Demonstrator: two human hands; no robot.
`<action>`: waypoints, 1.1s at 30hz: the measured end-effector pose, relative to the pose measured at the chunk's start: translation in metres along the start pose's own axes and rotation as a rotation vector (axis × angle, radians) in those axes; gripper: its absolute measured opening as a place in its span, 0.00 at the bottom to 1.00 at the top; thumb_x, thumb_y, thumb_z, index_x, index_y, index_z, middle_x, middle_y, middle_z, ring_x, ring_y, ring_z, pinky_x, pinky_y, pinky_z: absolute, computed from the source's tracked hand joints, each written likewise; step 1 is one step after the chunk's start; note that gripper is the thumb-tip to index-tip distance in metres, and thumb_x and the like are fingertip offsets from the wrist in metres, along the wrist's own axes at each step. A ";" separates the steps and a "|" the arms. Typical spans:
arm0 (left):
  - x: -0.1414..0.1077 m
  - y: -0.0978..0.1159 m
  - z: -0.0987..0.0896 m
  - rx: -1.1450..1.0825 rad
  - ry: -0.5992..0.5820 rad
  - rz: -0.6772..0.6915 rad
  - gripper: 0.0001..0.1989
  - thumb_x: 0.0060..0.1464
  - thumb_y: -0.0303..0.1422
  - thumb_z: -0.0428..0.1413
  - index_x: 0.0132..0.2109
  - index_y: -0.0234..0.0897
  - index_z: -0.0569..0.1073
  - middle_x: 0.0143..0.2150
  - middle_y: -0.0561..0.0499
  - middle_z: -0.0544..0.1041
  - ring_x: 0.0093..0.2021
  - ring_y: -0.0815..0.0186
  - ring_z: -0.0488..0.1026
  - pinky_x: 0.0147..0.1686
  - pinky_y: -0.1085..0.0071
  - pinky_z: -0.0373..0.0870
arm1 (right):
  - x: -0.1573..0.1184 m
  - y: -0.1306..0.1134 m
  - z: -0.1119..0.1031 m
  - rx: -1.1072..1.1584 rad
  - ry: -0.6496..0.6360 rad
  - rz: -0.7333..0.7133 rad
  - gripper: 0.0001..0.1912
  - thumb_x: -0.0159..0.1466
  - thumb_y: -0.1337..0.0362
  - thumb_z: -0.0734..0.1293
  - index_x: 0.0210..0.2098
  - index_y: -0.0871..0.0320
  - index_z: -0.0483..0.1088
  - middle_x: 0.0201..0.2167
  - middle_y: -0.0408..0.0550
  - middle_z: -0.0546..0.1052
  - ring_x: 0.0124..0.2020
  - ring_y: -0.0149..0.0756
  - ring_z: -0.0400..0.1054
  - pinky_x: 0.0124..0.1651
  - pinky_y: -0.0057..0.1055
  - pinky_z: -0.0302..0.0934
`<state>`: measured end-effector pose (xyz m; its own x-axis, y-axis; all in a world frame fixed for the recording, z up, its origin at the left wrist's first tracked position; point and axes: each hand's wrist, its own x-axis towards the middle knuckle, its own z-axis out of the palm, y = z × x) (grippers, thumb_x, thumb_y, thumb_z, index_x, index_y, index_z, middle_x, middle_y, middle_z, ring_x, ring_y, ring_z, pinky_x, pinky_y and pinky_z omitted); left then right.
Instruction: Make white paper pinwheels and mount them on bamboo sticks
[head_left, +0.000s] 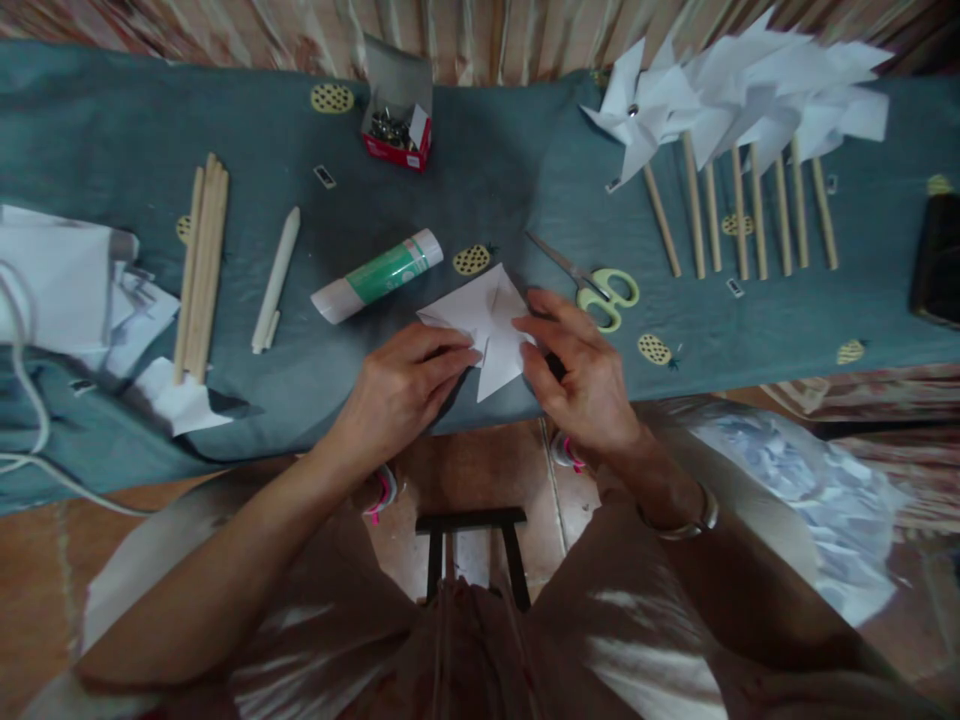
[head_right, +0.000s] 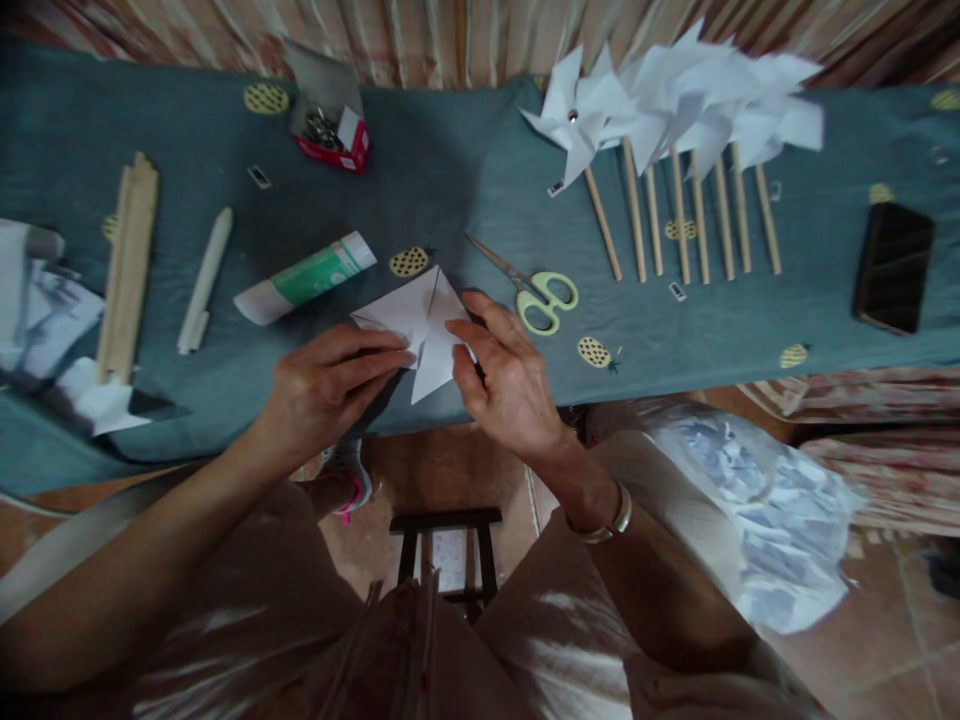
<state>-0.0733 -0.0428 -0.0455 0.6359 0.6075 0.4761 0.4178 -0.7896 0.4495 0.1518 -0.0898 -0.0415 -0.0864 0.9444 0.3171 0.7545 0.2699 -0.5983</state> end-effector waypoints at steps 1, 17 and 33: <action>0.000 0.000 0.000 -0.018 -0.007 -0.021 0.08 0.66 0.28 0.55 0.48 0.36 0.79 0.46 0.45 0.82 0.45 0.63 0.79 0.46 0.67 0.79 | 0.000 0.000 0.001 -0.018 -0.002 -0.011 0.14 0.68 0.65 0.63 0.50 0.53 0.76 0.60 0.55 0.75 0.61 0.45 0.71 0.64 0.50 0.68; 0.010 0.005 -0.001 -0.206 -0.043 -0.383 0.10 0.63 0.31 0.57 0.48 0.39 0.79 0.39 0.50 0.82 0.41 0.64 0.79 0.47 0.65 0.74 | -0.003 0.001 0.007 -0.033 0.011 -0.069 0.12 0.68 0.65 0.63 0.49 0.50 0.75 0.59 0.51 0.74 0.61 0.46 0.70 0.62 0.50 0.68; 0.019 0.002 0.000 -0.228 -0.100 -0.522 0.18 0.58 0.30 0.60 0.55 0.37 0.72 0.34 0.54 0.82 0.37 0.65 0.78 0.44 0.67 0.74 | -0.003 -0.001 0.007 -0.031 -0.017 -0.042 0.15 0.69 0.66 0.62 0.52 0.47 0.74 0.60 0.49 0.73 0.62 0.47 0.68 0.64 0.51 0.66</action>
<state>-0.0602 -0.0326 -0.0358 0.4457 0.8917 0.0787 0.5494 -0.3419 0.7624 0.1466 -0.0914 -0.0472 -0.1294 0.9355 0.3289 0.7694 0.3039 -0.5618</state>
